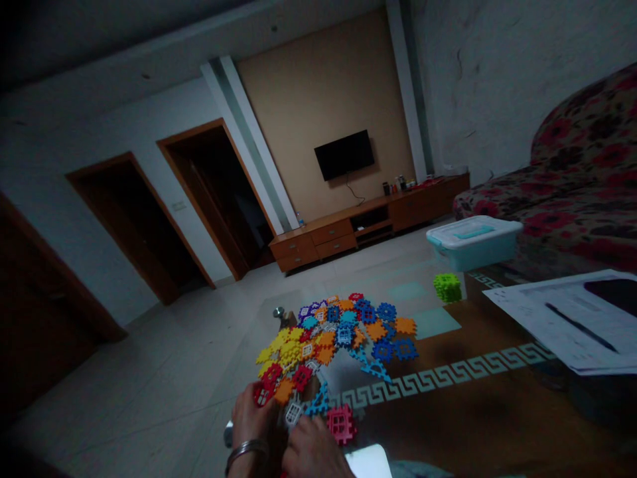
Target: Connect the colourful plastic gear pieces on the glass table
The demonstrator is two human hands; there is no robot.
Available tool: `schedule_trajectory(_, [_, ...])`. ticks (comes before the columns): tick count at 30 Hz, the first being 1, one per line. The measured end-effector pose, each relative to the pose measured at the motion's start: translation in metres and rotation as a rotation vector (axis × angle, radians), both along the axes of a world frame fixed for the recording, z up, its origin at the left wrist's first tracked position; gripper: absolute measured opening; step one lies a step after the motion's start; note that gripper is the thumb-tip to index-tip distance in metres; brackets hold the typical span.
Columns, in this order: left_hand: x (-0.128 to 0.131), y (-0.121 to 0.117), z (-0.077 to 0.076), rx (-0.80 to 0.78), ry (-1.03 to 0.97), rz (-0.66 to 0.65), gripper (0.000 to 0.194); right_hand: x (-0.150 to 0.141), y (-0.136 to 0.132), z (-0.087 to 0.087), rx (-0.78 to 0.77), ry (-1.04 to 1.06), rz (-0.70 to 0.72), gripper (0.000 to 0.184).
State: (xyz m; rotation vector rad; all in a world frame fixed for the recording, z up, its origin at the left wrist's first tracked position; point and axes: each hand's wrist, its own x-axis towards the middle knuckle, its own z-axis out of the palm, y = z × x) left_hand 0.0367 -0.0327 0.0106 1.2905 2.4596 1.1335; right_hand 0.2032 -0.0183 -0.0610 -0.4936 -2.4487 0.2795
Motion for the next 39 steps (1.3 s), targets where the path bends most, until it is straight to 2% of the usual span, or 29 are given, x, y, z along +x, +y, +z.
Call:
schedule_trajectory(1, [0.003,0.002,-0.002,0.047,0.054,0.008,0.023,0.017,0.008,0.015,-0.124,0.051,-0.068,0.002])
schedule_trajectory(4, [0.02,0.008,-0.006,0.145,0.107,-0.048,0.026,0.06,0.034,0.048,-0.494,0.177,-0.184,0.029])
schedule_trajectory(6, [0.034,0.012,-0.006,0.159,0.064,-0.117,0.027,0.077,0.048,0.054,-0.624,0.207,-0.206,0.032])
schedule_trajectory(9, [0.051,0.014,0.0,0.123,0.014,-0.242,0.031,0.086,0.06,0.045,-0.716,0.178,-0.213,0.026])
schedule_trajectory(12, [0.061,0.013,0.007,0.076,-0.024,-0.359,0.036,0.088,0.062,0.031,-0.713,0.128,-0.209,0.029])
schedule_trajectory(17, [0.069,0.011,0.012,0.019,-0.117,-0.442,0.04,0.089,0.061,0.016,-0.598,0.117,-0.172,0.03])
schedule_trajectory(22, [0.086,0.007,0.023,-0.105,-0.191,-0.58,0.041,0.088,0.073,0.005,-0.553,0.117,-0.237,0.033])
schedule_trajectory(26, [0.105,0.005,0.026,-0.256,-0.074,-0.681,0.046,0.094,0.084,0.01,-0.54,0.103,-0.313,0.037])
schedule_trajectory(31, [0.116,0.01,0.011,-0.456,0.192,-0.727,0.048,0.103,0.088,0.025,-0.577,0.046,-0.329,0.031])
schedule_trajectory(36, [0.119,0.009,0.006,-0.469,0.259,-0.729,0.083,0.105,0.077,0.037,-0.572,-0.172,-0.362,0.028])
schedule_trajectory(39, [0.123,0.007,0.008,-0.478,0.239,-0.756,0.086,0.102,0.069,0.039,-0.561,-0.337,-0.391,0.02])
